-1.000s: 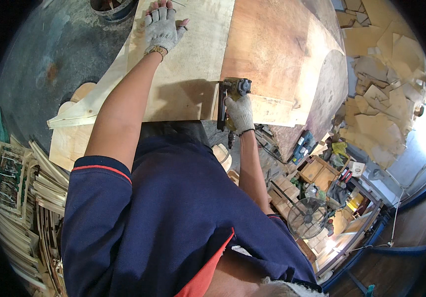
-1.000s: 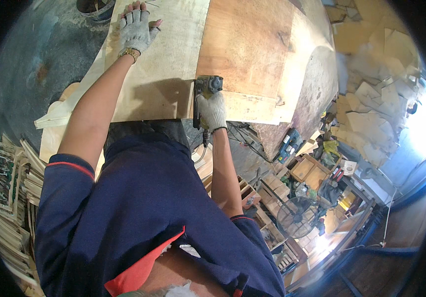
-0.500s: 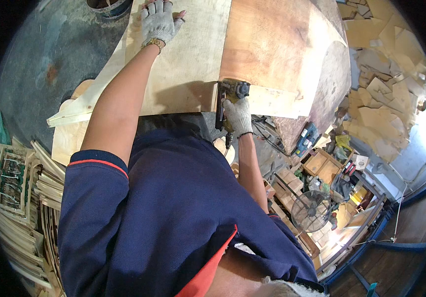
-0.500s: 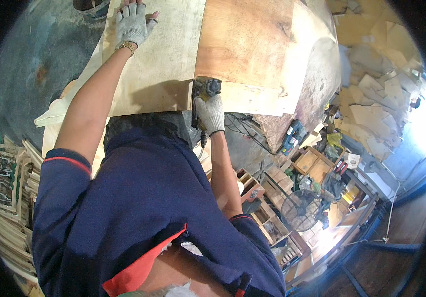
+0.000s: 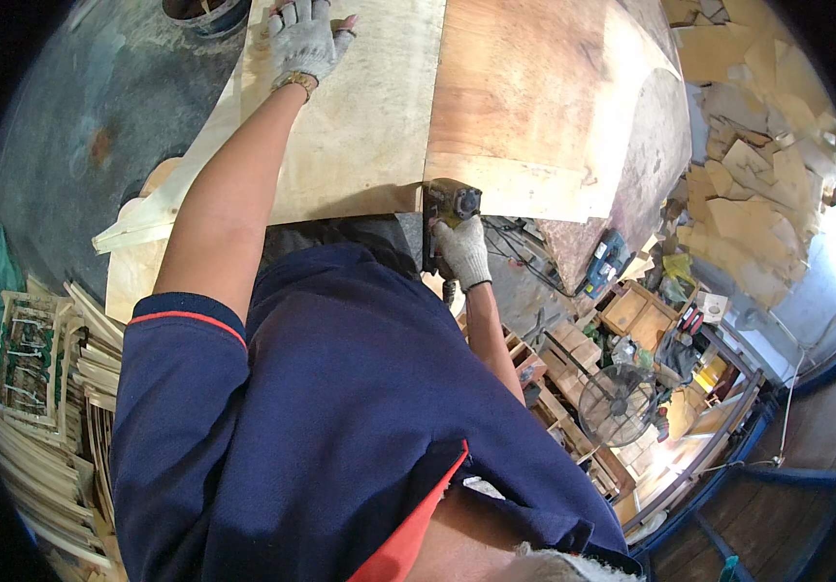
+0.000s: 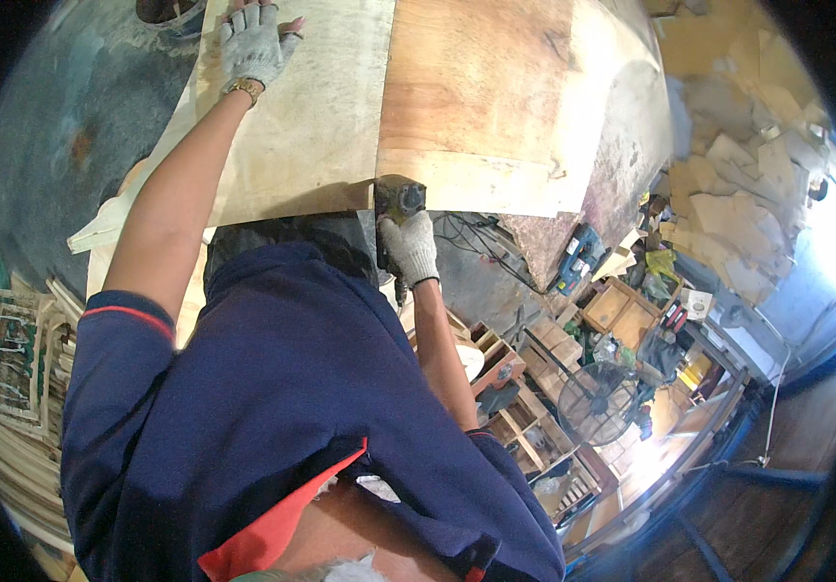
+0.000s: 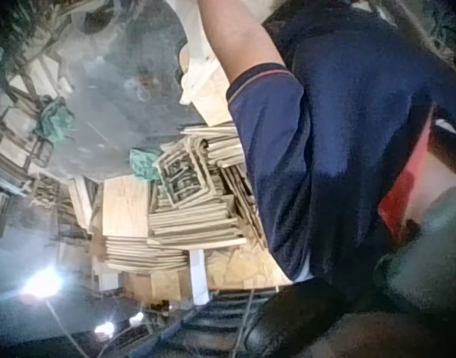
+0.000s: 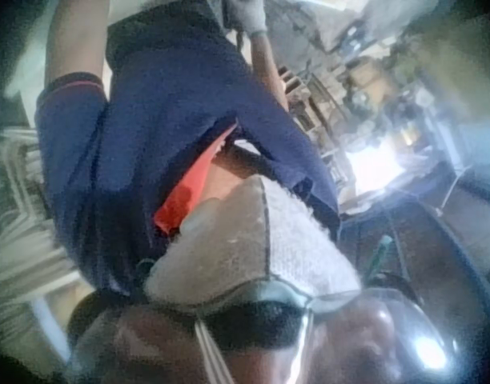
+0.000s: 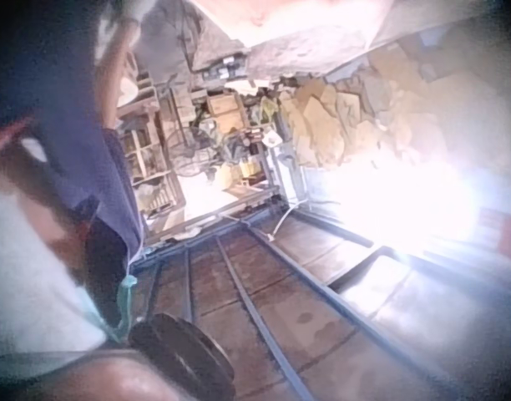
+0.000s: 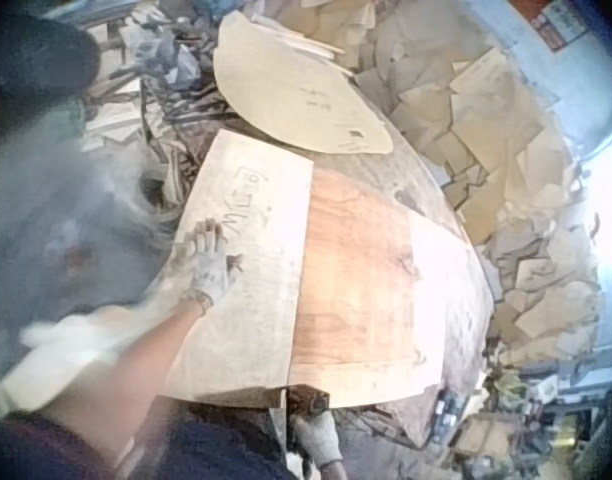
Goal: The person aligns and fastens multiple wooden panels together using a pneumatic nail gun. They repeatedly position the panels, drive nails along the seams, and flip the assembly to work on different sides.
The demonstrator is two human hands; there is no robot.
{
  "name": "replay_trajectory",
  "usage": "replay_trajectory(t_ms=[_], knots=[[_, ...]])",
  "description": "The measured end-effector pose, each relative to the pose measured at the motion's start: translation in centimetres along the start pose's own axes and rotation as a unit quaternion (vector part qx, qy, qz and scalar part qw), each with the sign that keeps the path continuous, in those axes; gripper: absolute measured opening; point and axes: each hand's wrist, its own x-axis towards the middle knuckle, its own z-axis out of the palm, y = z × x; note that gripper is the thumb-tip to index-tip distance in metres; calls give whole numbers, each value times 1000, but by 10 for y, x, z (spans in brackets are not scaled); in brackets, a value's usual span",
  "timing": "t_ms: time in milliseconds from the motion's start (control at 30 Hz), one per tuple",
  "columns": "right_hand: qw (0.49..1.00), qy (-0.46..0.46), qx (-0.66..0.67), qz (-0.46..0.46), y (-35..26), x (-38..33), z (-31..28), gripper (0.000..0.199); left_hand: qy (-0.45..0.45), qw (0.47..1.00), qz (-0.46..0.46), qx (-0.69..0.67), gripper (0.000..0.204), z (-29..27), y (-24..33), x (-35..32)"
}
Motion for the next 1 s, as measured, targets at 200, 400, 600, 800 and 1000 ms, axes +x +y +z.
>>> replay_trajectory(t_ms=[200,400,600,800,1000], knots=[[1000,-19,-13,19,2,-15,-1,32,-34,999,6,-18,84,-6,1,1],[1000,-3,-11,29,-4,-25,1,33,-48,989,4,137,82,5,-4,-1],[998,-26,-52,17,-3,-14,-15,43,-24,999,42,-10,87,12,-26,-1],[991,36,41,-121,20,-11,-35,45,-17,999,17,33,80,-28,-37,-59],[967,120,224,-1,120,55,-105,47,-4,987,-102,128,76,-69,-39,-153]])
